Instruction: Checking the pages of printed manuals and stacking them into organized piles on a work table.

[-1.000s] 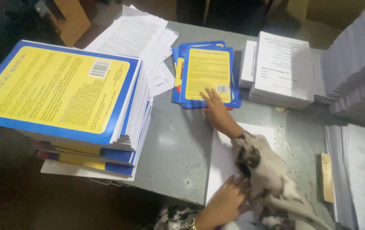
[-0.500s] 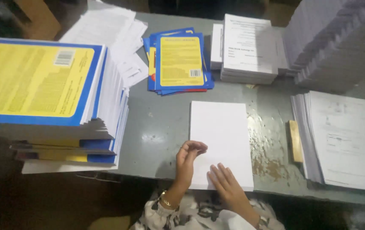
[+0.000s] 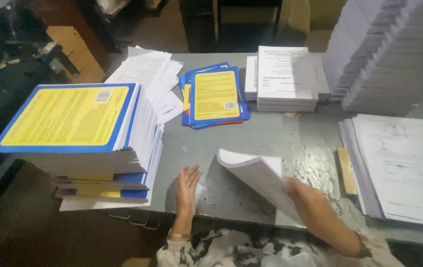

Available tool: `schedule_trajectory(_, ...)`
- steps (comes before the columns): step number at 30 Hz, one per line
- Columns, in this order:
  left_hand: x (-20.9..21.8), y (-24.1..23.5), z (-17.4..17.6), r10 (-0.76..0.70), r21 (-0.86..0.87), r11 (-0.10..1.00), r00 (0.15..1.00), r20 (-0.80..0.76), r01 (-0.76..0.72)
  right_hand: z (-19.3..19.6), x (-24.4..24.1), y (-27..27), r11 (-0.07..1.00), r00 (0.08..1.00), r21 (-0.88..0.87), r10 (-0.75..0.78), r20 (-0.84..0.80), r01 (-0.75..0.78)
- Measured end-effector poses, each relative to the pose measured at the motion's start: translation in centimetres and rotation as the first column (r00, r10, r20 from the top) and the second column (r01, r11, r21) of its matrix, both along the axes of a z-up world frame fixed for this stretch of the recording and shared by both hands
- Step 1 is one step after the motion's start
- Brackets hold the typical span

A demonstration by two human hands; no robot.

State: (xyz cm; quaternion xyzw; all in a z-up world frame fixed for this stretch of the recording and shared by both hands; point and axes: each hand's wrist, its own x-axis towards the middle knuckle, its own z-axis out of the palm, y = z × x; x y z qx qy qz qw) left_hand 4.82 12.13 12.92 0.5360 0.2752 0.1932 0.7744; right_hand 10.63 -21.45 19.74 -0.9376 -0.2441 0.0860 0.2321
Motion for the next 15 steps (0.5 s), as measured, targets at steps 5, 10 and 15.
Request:
schedule_trajectory(5, 2.2, 1.2, -10.6, -0.341, -0.334, 0.397, 0.475, 0.812, 0.855, 11.0, -1.8, -2.7, 0.664, 0.678, 0.341, -0.347, -0.648, 0.665)
schedule_trajectory(10, -1.0, -1.5, -0.8, -0.648, -0.448, 0.371, 0.573, 0.503, 0.813, 10.9, -2.4, -2.0, 0.486, 0.500, 0.283, -0.405, -0.766, 0.827)
schedule_trajectory(15, 0.2, -4.3, 0.5, -0.749, -0.057, 0.616, 0.562, -0.351, 0.785, -1.9, -0.8, -4.7, 0.516, 0.431, 0.171, -0.438, -0.789, 0.839)
